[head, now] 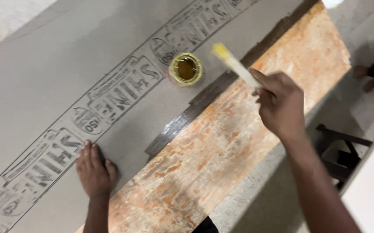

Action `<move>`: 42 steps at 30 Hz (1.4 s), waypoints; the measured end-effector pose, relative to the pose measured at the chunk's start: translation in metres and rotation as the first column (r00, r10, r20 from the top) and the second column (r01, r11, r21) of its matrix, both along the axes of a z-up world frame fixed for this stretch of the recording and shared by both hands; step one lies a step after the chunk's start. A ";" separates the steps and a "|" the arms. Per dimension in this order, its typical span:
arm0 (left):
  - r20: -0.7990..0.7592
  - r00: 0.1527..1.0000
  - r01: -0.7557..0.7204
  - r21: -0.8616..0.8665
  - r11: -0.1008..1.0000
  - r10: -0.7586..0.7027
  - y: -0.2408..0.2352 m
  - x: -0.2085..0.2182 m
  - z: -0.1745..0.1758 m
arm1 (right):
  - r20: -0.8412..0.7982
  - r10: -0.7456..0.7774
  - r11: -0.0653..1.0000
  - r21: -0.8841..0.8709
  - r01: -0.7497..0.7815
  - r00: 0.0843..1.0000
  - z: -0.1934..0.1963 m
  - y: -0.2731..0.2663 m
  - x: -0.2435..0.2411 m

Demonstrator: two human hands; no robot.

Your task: The person applies a dark adhesive to the edge of a large laminate sheet using a brush. They repeatedly dip the brush into a container of adhesive and spread it along the seam where the laminate meets the floor.

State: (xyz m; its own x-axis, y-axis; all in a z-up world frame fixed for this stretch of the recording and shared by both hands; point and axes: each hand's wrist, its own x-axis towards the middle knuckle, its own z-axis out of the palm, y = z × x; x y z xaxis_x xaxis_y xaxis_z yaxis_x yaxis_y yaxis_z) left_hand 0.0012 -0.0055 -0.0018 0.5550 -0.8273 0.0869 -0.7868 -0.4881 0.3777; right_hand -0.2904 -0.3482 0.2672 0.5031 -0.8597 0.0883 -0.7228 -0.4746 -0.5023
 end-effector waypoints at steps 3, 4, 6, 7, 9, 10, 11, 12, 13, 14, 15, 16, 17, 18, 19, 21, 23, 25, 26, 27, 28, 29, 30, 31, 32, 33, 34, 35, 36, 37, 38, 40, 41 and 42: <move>-0.006 1.000 0.007 -0.069 0.998 -0.008 -0.002 0.001 0.005 | -0.384 0.261 0.912 -0.203 -0.356 0.886 0.008 -0.035 0.062; -0.009 1.000 0.000 -0.062 0.998 -0.001 -0.002 0.000 0.006 | -0.522 0.290 0.898 -0.141 -0.417 0.802 0.005 -0.045 0.079; -0.021 1.000 -0.006 -0.044 0.999 0.005 -0.002 -0.001 0.007 | -0.754 0.332 0.868 0.009 -0.496 0.567 -0.004 -0.058 0.107; -0.022 1.000 -0.005 -0.046 0.999 0.004 -0.003 -0.001 0.006 | -0.786 0.327 0.863 0.022 -0.505 0.525 -0.009 -0.060 0.119; -0.024 1.000 -0.005 -0.046 0.999 0.003 -0.003 0.000 0.005 | -0.842 0.317 0.852 0.050 -0.521 0.436 -0.021 -0.061 0.137; -0.033 0.999 -0.011 -0.035 0.999 0.010 -0.002 0.001 0.005 | -0.839 0.326 0.839 0.044 -0.543 0.436 -0.027 -0.062 0.145; -0.041 0.999 -0.016 -0.023 1.000 0.015 -0.001 0.002 0.005 | -0.835 0.336 0.826 0.038 -0.562 0.437 -0.035 -0.062 0.152; -0.048 0.999 -0.020 -0.012 1.000 0.020 -0.001 0.002 0.005 | -0.830 0.345 0.814 0.032 -0.581 0.438 -0.043 -0.062 0.158; -0.049 0.999 -0.022 -0.019 1.000 0.021 -0.002 0.002 0.004 | -0.832 0.350 0.811 0.040 -0.583 0.431 -0.051 -0.063 0.163; -0.049 0.999 -0.024 -0.025 0.999 0.022 -0.002 0.002 0.004 | -0.834 0.356 0.809 0.048 -0.586 0.423 -0.060 -0.062 0.168; -0.051 0.998 -0.023 -0.029 0.999 0.021 0.000 0.002 0.004 | -0.834 0.362 0.808 0.059 -0.586 0.415 -0.069 -0.059 0.172; -0.054 0.998 -0.024 -0.025 0.999 0.023 0.001 0.000 0.004 | -0.841 0.370 0.808 0.082 -0.584 0.394 -0.078 -0.058 0.176; -0.055 0.998 -0.023 -0.025 0.999 0.022 0.000 0.001 0.004 | -0.848 0.374 0.809 0.100 -0.579 0.376 -0.085 -0.057 0.180; -0.056 0.998 -0.022 -0.025 0.999 0.021 0.000 0.001 0.004 | -0.854 0.378 0.810 0.118 -0.575 0.357 -0.090 -0.057 0.183; -0.059 0.998 -0.021 -0.041 0.999 0.018 -0.001 0.002 0.004 | -0.850 0.395 0.812 0.146 -0.565 0.348 -0.093 -0.057 0.184; -0.066 0.998 -0.023 -0.070 0.997 0.018 -0.001 0.003 0.002 | -0.841 0.432 0.812 0.204 -0.547 0.327 -0.091 -0.057 0.180; -0.066 0.998 -0.022 -0.044 0.999 0.019 0.001 0.002 0.000 | -0.845 0.346 0.891 0.160 -0.424 0.408 -0.078 -0.059 0.165; -0.065 0.998 -0.022 -0.031 0.999 0.020 0.003 0.001 -0.001 | -0.873 0.242 0.965 0.170 -0.200 0.424 -0.056 -0.064 0.143; -0.062 0.998 -0.024 -0.032 0.999 0.022 0.002 0.000 -0.001 | -0.831 0.223 0.963 0.108 -0.245 0.509 -0.045 -0.061 0.128; -0.058 0.998 -0.020 -0.033 0.999 0.018 0.001 0.001 0.000 | -0.779 0.204 0.960 0.041 -0.277 0.593 -0.036 -0.058 0.114; -0.045 0.999 -0.017 -0.026 1.000 0.016 0.000 0.002 0.001 | -0.748 0.186 0.979 0.082 -0.189 0.637 -0.030 -0.054 0.102; -0.031 0.999 -0.013 -0.019 1.000 0.012 0.000 0.003 0.002 | -0.717 0.161 0.987 0.127 -0.100 0.678 -0.026 -0.049 0.089; -0.018 1.000 -0.010 -0.012 1.000 0.009 -0.002 0.003 0.002 | -0.685 0.132 0.984 0.176 -0.014 0.716 -0.024 -0.045 0.079; -0.023 1.000 -0.010 -0.016 1.000 0.009 0.000 0.001 0.002 | -0.577 0.145 0.985 0.163 -0.061 0.804 -0.025 -0.040 0.069; -0.028 1.000 -0.010 -0.020 1.000 0.009 0.001 0.001 0.002 | -0.458 0.159 0.984 0.142 -0.104 0.875 -0.028 -0.037 0.061; -0.033 0.999 -0.006 -0.021 1.000 0.005 0.002 0.001 0.002 | -0.329 0.171 0.983 0.118 -0.139 0.929 -0.033 -0.033 0.053; -0.032 0.999 -0.008 -0.008 1.000 0.007 0.003 0.001 0.002 | -0.294 0.129 0.984 0.153 -0.087 0.947 -0.039 -0.030 0.047; -0.030 0.999 -0.009 0.003 1.000 0.010 0.002 0.001 0.001 | -0.259 0.085 0.981 0.189 -0.036 0.962 -0.046 -0.029 0.042; -0.029 1.000 -0.011 0.015 1.000 0.012 0.001 0.001 0.000 | -0.227 0.039 0.974 0.226 0.014 0.973 -0.053 -0.027 0.037; -0.030 0.999 -0.010 0.005 1.000 0.010 0.000 0.001 0.001 | -0.141 0.058 0.974 0.226 -0.025 0.988 -0.061 -0.026 0.033; -0.032 0.999 -0.008 -0.005 1.000 0.008 0.000 0.001 0.001 | -0.055 0.078 0.973 0.223 -0.064 0.995 -0.070 -0.024 0.028; -0.036 0.999 -0.007 -0.020 1.000 0.006 -0.001 0.002 0.003 | 0.082 0.070 0.968 0.235 -0.088 0.994 -0.088 -0.022 0.022; -0.041 0.999 -0.009 -0.024 1.000 0.008 -0.001 0.001 0.004 | 0.127 0.045 0.964 0.255 -0.076 0.991 -0.097 -0.021 0.019; -0.047 0.999 -0.011 -0.027 1.000 0.010 0.000 0.000 0.005 | 0.172 0.018 0.959 0.276 -0.066 0.985 -0.106 -0.020 0.017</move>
State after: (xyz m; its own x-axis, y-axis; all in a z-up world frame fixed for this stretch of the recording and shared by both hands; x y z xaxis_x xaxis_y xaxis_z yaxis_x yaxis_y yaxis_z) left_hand 0.0012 -0.0055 0.0032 0.5678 -0.8190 0.0832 -0.7627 -0.4854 0.4274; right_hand -0.2735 -0.3680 0.1611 0.5378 -0.8404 -0.0671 -0.6005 -0.3259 -0.7302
